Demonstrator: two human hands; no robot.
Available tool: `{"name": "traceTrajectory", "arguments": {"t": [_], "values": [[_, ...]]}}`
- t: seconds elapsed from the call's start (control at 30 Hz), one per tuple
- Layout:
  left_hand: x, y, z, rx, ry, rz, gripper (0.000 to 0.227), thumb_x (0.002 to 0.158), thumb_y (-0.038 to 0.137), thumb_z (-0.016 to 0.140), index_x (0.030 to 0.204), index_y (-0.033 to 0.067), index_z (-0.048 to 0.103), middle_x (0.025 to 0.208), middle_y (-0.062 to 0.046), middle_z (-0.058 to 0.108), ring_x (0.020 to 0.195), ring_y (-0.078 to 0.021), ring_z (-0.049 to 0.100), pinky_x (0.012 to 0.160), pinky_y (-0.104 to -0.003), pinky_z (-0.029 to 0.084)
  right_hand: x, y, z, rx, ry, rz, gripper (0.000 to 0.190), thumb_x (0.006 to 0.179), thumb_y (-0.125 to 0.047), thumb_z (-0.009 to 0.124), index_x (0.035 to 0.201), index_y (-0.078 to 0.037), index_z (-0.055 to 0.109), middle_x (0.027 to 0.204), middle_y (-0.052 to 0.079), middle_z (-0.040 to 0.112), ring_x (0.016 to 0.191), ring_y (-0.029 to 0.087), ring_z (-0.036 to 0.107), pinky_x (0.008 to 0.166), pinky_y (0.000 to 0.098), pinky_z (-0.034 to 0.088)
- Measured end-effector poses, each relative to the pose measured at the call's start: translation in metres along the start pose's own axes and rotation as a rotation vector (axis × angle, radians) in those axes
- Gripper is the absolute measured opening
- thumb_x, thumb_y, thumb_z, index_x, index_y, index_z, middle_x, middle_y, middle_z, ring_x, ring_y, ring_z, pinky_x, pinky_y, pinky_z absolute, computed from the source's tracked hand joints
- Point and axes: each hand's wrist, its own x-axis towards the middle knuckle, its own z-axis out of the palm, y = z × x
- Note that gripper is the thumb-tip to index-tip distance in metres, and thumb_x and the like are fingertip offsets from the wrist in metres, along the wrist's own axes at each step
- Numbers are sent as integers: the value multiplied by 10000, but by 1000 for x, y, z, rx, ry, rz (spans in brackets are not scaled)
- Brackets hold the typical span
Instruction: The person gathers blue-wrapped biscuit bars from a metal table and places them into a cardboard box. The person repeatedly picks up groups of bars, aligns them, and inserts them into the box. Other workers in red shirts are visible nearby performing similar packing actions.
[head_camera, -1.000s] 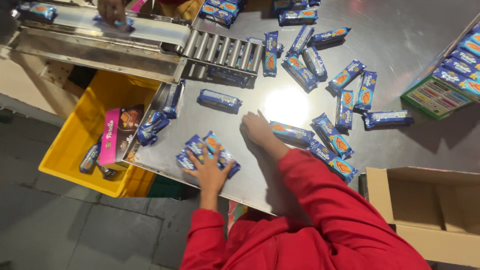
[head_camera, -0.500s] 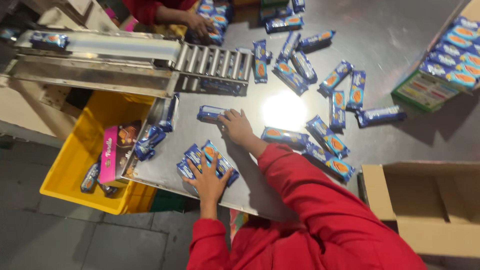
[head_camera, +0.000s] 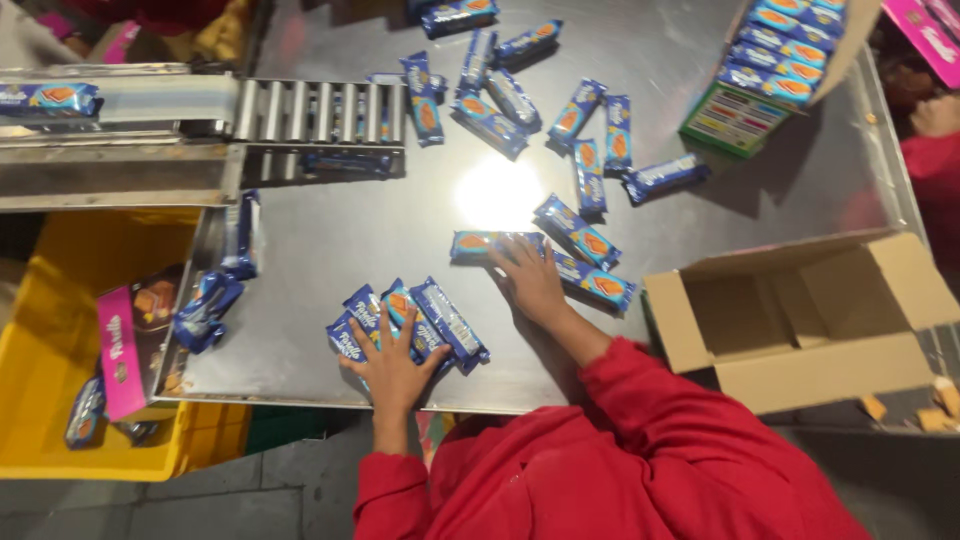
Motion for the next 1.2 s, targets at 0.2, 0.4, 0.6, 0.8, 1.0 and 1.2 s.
{"name": "traceTrajectory", "arguments": {"t": [0.2, 0.4, 0.6, 0.8, 1.0, 1.2], "values": [[0, 41, 14, -40, 57, 92, 916, 713, 810, 631, 1515, 411, 435, 1687, -45, 214, 1517, -516, 20, 983, -880, 45, -12, -25, -6, 292, -292, 89, 407, 962, -293, 643, 1368, -257, 658, 1197, 82, 634, 1142, 311, 579, 956, 518, 426], [3, 38, 19, -18, 22, 106, 906, 715, 828, 620, 1506, 429, 432, 1693, -50, 182, 1523, -517, -3, 985, -882, 29, -63, 34, -37, 102, -160, 207, 682, 777, -271, 694, 1446, -249, 569, 1481, 183, 450, 1291, 410, 483, 1020, 582, 377], [7, 42, 17, -13, -23, 75, 932, 703, 837, 611, 1518, 431, 413, 1698, -35, 141, 1520, -512, -40, 979, -886, 30, -86, 85, -17, -100, -193, 480, 646, 880, -500, 711, 1487, -347, 550, 1394, 96, 503, 1296, 398, 419, 992, 661, 336], [3, 52, 20, -16, 0, 39, 917, 746, 822, 602, 1534, 397, 405, 1709, -58, 150, 1528, -519, -35, 982, -888, 36, 0, 52, 27, -123, -435, 466, 764, 807, -502, 731, 1495, -383, 420, 1469, 111, 397, 1312, 391, 372, 931, 702, 355], [2, 45, 16, -29, -1, 1, 944, 748, 806, 629, 1553, 378, 384, 1690, -93, 157, 1520, -530, -27, 996, -889, 16, 13, 11, 67, 194, -761, 378, 1270, 737, -792, 648, 1648, -143, 46, 1567, 219, 287, 1403, 429, 318, 1005, 691, 366], [1, 22, 23, -106, 73, -113, 1019, 772, 790, 629, 1598, 280, 317, 1714, -161, 101, 1527, -561, -38, 1040, -855, 27, 28, 116, 87, -244, 81, 363, 688, 1002, -620, 647, 1538, -223, 483, 1606, 168, 356, 1571, 340, 305, 1220, 686, 223]]}}
